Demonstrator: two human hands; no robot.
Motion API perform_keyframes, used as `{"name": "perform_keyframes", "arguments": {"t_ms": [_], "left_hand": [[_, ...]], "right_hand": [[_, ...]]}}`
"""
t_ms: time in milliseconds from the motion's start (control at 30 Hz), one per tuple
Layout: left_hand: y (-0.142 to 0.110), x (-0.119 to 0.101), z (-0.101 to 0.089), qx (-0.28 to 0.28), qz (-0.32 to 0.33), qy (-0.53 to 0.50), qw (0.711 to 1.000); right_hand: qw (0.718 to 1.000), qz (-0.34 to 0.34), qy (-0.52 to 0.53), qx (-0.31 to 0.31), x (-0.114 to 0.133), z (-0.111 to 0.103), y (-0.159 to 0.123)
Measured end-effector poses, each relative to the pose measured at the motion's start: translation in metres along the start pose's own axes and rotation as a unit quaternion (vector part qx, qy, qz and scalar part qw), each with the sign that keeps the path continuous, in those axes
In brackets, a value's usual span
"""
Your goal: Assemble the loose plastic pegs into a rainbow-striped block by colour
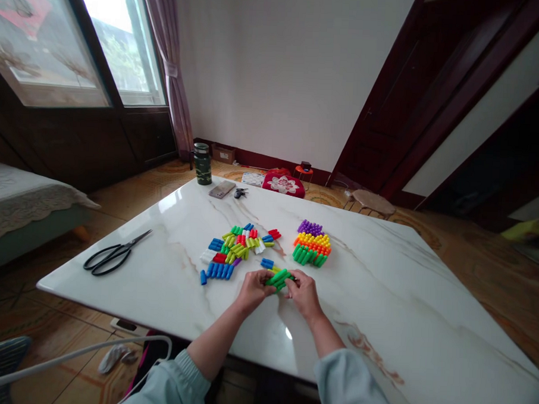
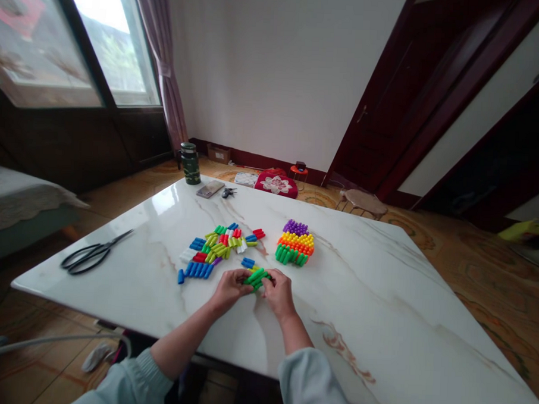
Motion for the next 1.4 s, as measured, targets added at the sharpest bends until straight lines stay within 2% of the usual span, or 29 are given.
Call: {"name": "perform_keyframes", "arguments": {"t_ms": [133,233,300,400,500,633,700,800,867,900,967,1067,1200,1400], "left_hand": [[-0.002,-0.007,0.000,-0.009,0.009,0.029,1.000],[-0.002,-0.013,-0.002,-0.032,0.027,0.040,0.998],[-0.002,-0.017,-0.003,-0.040,0.048,0.041,0.997],[-0.001,-0.021,0.000,-0.025,0.065,0.047,0.996],[-0.002,-0.021,0.004,-0.005,0.053,0.042,0.998],[-0.003,-0.024,0.007,0.017,0.042,0.014,0.999],[-0.004,-0.025,0.007,0.019,0.043,0.003,0.999],[-0.005,-0.025,0.006,0.018,0.041,0.009,0.999],[-0.005,-0.023,0.009,0.034,0.034,0.016,0.999],[-0.004,-0.022,0.011,0.042,0.033,0.012,0.999],[-0.003,-0.021,0.010,0.041,0.041,-0.015,0.998],[-0.001,-0.015,0.001,-0.001,0.048,-0.066,0.997],[0.001,-0.008,-0.009,-0.042,0.043,-0.104,0.993],[-0.002,-0.012,-0.015,-0.064,0.053,-0.125,0.989]], "right_hand": [[1.000,0.013,0.009,-0.013,-0.001,-0.004,-0.001],[0.996,0.045,0.071,-0.014,-0.012,-0.004,-0.007],[0.990,0.060,0.125,-0.039,-0.021,-0.006,-0.014],[0.977,0.057,0.187,-0.085,-0.029,-0.005,-0.025],[0.965,0.047,0.231,-0.118,-0.035,-0.002,-0.031],[0.958,0.056,0.251,-0.124,-0.037,-0.004,-0.034],[0.962,0.079,0.243,-0.093,-0.036,-0.002,-0.032],[0.973,0.113,0.203,-0.001,-0.028,0.011,-0.026],[0.978,0.113,0.172,0.046,-0.020,0.019,-0.021],[0.980,0.106,0.160,0.048,-0.017,0.019,-0.019],[0.985,0.088,0.145,0.009,-0.014,0.014,-0.016],[0.989,0.068,0.120,-0.048,-0.015,0.010,-0.018],[0.996,0.035,0.077,-0.032,-0.016,0.019,-0.020],[0.998,0.025,0.004,-0.051,-0.016,0.013,-0.024]]}}
Point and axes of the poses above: each hand's wrist, its own y-axis towards the middle knuckle, its own z-axis out of the palm, x = y × z, the point moved 10 cm from there along y, towards the middle knuckle, and after that the axes turned 13 degrees about x, right-handed, at the moved point
